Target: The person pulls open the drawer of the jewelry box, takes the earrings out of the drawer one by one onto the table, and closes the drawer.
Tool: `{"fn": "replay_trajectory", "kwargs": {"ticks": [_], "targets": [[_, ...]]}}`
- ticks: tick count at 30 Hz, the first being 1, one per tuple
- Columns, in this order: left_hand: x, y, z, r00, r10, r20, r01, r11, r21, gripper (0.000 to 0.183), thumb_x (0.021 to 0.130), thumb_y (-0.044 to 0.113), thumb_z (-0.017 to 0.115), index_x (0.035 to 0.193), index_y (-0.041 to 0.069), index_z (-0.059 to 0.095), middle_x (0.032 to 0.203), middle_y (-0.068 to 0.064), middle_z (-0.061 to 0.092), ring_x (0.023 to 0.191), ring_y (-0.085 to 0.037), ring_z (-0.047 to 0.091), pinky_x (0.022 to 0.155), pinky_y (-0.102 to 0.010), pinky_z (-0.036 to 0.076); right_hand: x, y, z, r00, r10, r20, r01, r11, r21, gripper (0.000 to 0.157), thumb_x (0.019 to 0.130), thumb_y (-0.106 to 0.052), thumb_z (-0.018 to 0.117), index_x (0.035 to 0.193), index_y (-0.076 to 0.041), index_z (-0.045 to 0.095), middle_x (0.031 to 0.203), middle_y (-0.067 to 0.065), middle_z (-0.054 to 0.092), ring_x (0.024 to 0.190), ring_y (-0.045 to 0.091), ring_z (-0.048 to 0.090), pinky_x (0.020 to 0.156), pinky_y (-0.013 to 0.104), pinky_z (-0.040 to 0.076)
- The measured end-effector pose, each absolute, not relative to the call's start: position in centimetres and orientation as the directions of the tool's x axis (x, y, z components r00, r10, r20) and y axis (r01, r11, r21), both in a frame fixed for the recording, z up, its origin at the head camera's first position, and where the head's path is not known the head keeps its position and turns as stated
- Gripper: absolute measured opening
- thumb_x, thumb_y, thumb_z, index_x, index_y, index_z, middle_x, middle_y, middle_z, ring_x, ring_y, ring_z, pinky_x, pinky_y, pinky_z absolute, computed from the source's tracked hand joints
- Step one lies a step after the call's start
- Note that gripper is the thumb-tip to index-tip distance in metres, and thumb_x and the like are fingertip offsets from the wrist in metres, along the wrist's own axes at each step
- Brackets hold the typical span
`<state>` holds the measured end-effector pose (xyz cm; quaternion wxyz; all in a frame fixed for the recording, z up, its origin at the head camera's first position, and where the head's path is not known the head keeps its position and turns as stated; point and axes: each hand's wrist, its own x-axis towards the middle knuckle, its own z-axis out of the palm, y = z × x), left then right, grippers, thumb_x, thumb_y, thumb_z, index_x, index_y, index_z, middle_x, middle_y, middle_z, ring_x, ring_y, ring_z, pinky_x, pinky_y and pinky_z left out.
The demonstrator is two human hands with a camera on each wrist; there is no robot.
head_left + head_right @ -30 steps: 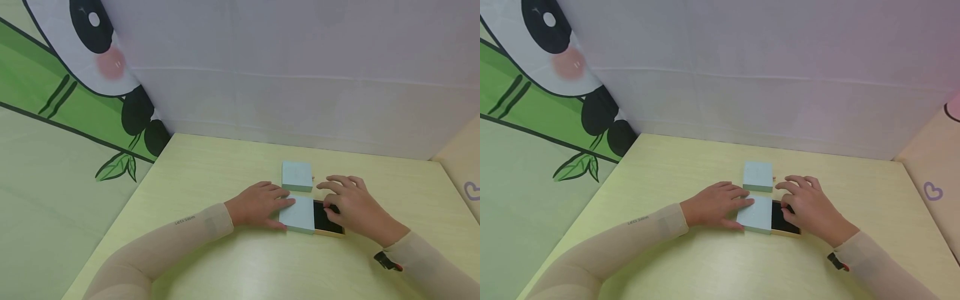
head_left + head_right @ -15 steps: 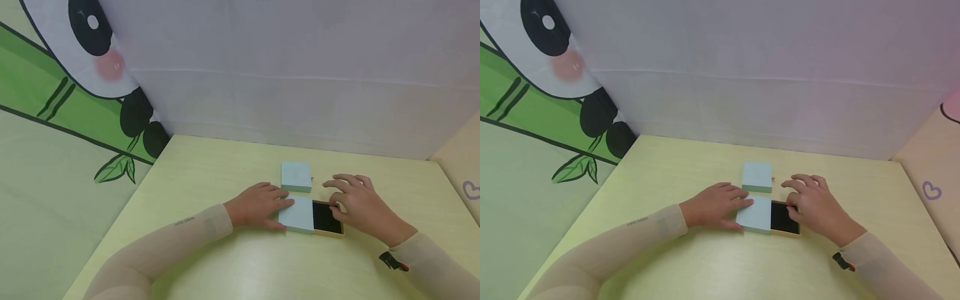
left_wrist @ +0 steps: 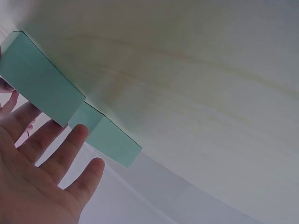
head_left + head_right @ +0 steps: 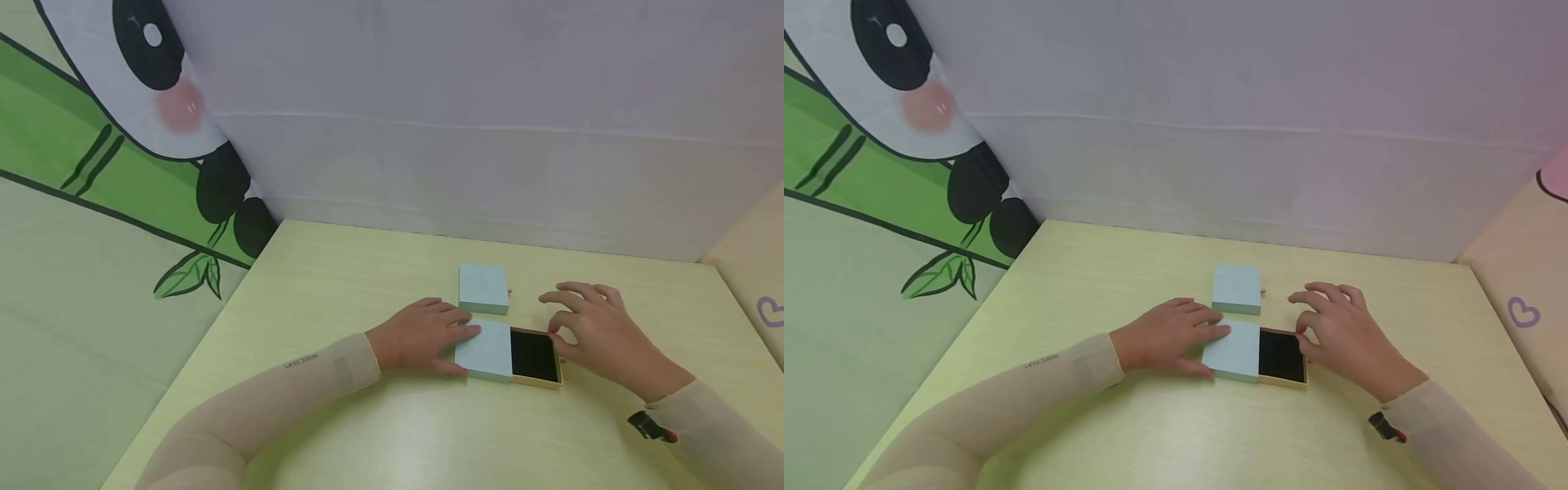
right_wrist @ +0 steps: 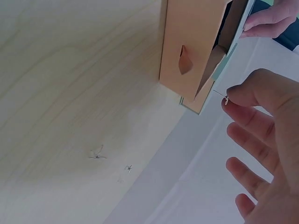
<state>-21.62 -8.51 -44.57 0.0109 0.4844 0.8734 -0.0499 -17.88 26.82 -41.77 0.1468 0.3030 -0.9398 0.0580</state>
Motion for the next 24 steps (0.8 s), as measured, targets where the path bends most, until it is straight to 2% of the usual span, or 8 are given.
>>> {"fn": "replay_trajectory", "kwargs": {"ticks": [9,24], "targets": [[-21.7,-8.6,-44.7,-0.529,0.846,-0.065,0.848,0.524,-0.08,0.086,0.11,0.082,0.064,0.179,0.031,0.053,0.179,0.003,0.061,0.165,-0.022,0.061,0.143,-0.044,0.045,-18.1,28.4,-42.6,-0.764,-0.542,0.349,-0.582,0.813,-0.011,0.027,0.084,-0.01,0.098,0.077,-0.029,0.079,0.137,0.01,0.085,0.141,0.045,0.067,0.108,0.078,0.047],[-21.7,-8.6,-44.9,-0.517,0.854,-0.047,0.854,0.511,-0.098,0.086,0.111,0.082,0.063,0.179,0.031,0.054,0.178,0.003,0.062,0.164,-0.022,0.062,0.142,-0.045,0.047,-18.6,30.6,-44.0,-0.84,-0.472,0.269,-0.498,0.866,-0.036,0.024,0.087,-0.012,0.097,0.077,-0.026,0.08,0.139,0.015,0.083,0.143,0.049,0.065,0.111,0.08,0.044]]}}
